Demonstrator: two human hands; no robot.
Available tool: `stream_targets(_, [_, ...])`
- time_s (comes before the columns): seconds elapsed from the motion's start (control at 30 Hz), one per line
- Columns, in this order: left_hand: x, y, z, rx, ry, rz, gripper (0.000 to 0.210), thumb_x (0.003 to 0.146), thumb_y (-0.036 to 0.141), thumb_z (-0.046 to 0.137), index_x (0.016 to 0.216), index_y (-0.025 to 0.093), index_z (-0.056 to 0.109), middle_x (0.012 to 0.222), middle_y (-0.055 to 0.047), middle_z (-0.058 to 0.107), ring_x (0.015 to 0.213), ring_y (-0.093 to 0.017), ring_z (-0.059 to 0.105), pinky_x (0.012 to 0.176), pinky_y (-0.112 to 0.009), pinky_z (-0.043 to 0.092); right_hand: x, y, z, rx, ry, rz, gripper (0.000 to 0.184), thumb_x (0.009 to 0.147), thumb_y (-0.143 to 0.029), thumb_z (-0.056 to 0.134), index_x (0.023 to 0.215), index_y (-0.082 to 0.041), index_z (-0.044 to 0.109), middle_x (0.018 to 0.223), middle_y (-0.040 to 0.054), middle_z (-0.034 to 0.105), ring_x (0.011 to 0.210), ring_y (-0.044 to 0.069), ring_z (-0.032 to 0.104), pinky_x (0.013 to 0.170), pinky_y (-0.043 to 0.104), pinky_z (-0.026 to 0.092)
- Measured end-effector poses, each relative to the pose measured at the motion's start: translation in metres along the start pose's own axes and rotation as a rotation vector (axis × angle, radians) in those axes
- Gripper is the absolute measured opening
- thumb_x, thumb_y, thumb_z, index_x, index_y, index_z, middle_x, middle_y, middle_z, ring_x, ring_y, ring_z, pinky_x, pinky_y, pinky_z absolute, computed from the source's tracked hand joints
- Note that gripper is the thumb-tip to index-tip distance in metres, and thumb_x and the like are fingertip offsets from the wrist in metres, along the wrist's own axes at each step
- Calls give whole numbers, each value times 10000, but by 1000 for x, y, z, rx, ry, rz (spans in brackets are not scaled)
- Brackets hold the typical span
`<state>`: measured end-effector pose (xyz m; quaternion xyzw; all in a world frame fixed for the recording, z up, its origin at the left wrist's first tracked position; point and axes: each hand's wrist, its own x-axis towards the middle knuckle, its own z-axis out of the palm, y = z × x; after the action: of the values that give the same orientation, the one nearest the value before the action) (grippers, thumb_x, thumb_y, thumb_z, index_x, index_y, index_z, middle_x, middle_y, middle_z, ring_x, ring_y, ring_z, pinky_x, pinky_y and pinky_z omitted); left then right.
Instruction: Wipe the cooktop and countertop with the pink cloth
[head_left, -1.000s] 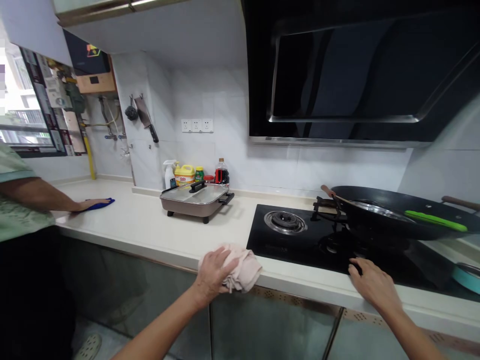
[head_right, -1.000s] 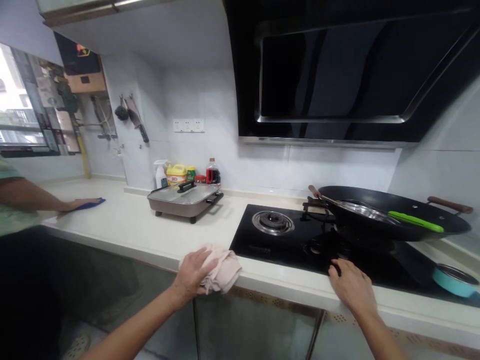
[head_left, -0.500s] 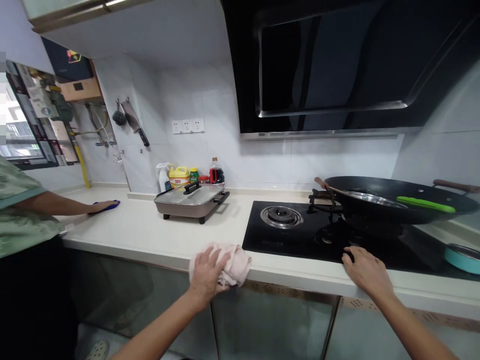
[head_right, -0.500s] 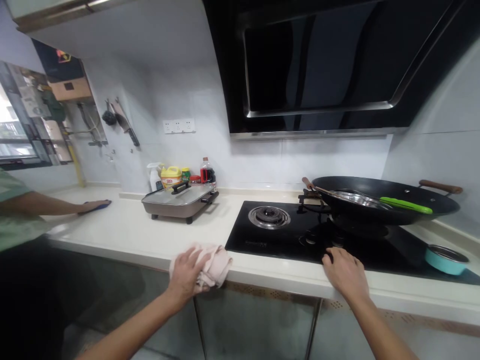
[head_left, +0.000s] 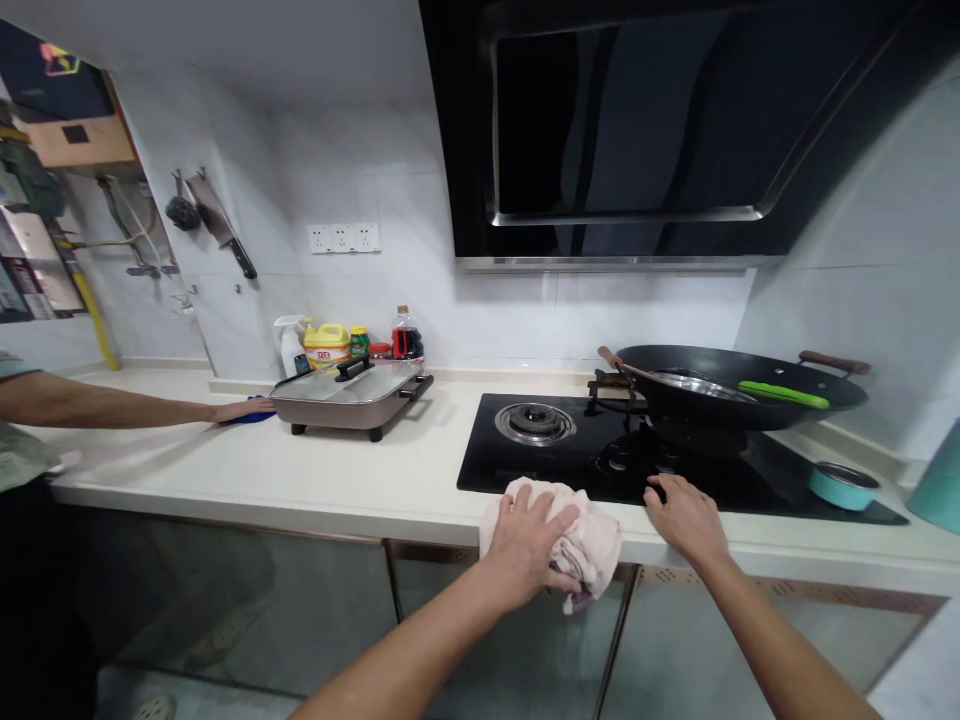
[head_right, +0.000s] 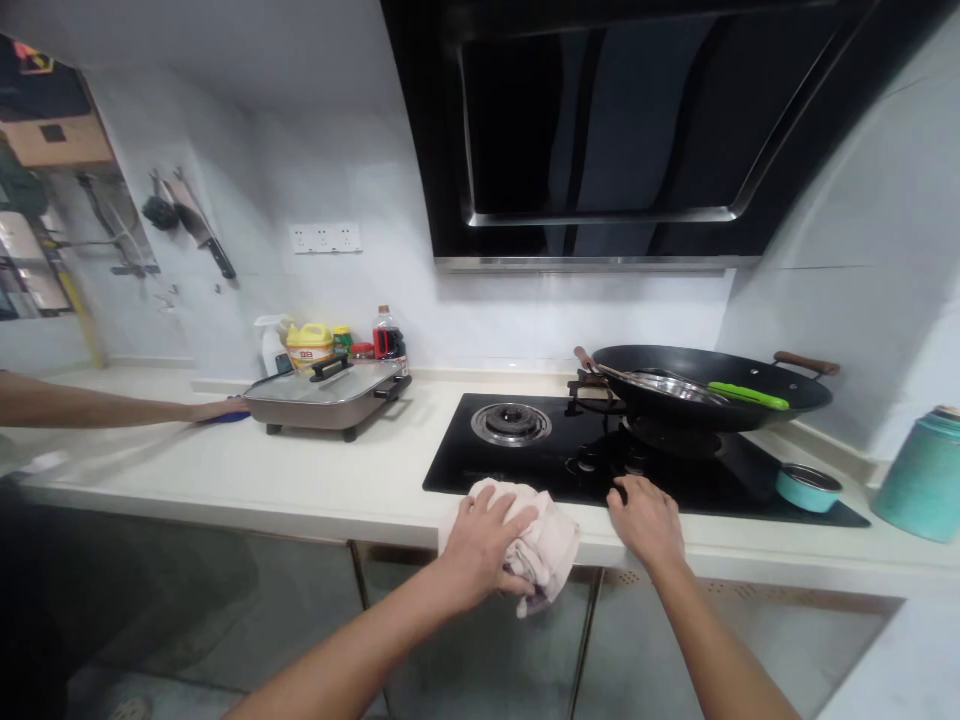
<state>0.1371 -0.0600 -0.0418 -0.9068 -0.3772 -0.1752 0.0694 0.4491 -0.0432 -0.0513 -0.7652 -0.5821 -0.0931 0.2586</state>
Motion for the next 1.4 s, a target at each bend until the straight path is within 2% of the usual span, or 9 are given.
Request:
stream_targets(0.2, [-25,-49,-24,15,-63,-12,1011,702,708,832,1583,377,462,1641,-111,453,1524,-429,318,1183,-601,354,-2,-3,-5,38,0,6,447,980,-353,390,1249,-192,708,1372,120,680,1306,282,585,1144,458,371])
stream_targets(0.33, [-33,-93,-48,-18,-179,-103,893,825,775,661,1594,371,459,1695,-84,394,1557,-388,304,1213,-569,342,-2,-3,-4,41,8,4,448,979,-353,385,1246,-187,704,1367,120,681,1299,281,587,1145,449,365])
stream_targets(0.5, [-28,-143,-63,-32,-222,-305,650,992,600,490,1601,380,442,1710,-70,372,1554,-342,343,1213,-576,318,-1,-2,-3,36,2,7,458,980,-349,376,1255,-174,698,1376,128,674,1306,287,584,1156,463,355])
stream_targets(0.73, [-24,-195,-73,-51,-106,-710,881,914,617,525,1676,259,266,1683,-161,400,1534,-375,373,1184,-611,322,-2,-5,-5,39,6,6,445,982,-348,380,1251,-186,696,1368,109,682,1309,272,583,1149,449,357])
stream_targets(0.83, [-31,-214,-83,-224,-19,-776,797,908,621,509,1589,212,441,1615,-160,504,1488,-331,449,1164,-472,383,-2,-3,-2,34,3,-1,453,986,-358,371,1255,-189,693,1377,109,678,1315,275,580,1138,450,364])
stream_targets(0.9, [-40,-225,-91,-253,25,-849,684,932,640,445,1470,236,573,1548,-163,575,1464,-346,472,1138,-483,398,-2,-1,0,33,5,-4,461,986,-364,366,1258,-186,692,1388,111,673,1319,276,578,1142,452,361])
stream_targets(1.0, [-51,-235,-99,-226,41,-953,593,893,686,484,1271,273,681,1422,-184,662,1434,-416,481,1089,-571,405,-1,1,3,30,13,0,467,982,-373,365,1256,-186,694,1400,115,666,1326,282,572,1146,460,358])
stream_targets(1.17, [-46,-227,-97,-288,50,-1019,470,760,636,676,968,215,682,1220,-205,735,1279,-450,590,1035,-567,442,-1,1,4,16,3,-14,474,984,-373,357,1263,-185,691,1389,114,671,1314,286,581,1138,460,365])
stream_targets(1.4, [-17,-204,-100,-539,188,-951,292,770,437,680,916,222,548,848,-45,718,912,-259,706,777,-334,552,0,1,5,22,19,-10,466,975,-363,371,1255,-181,697,1374,111,682,1318,278,585,1136,445,374])
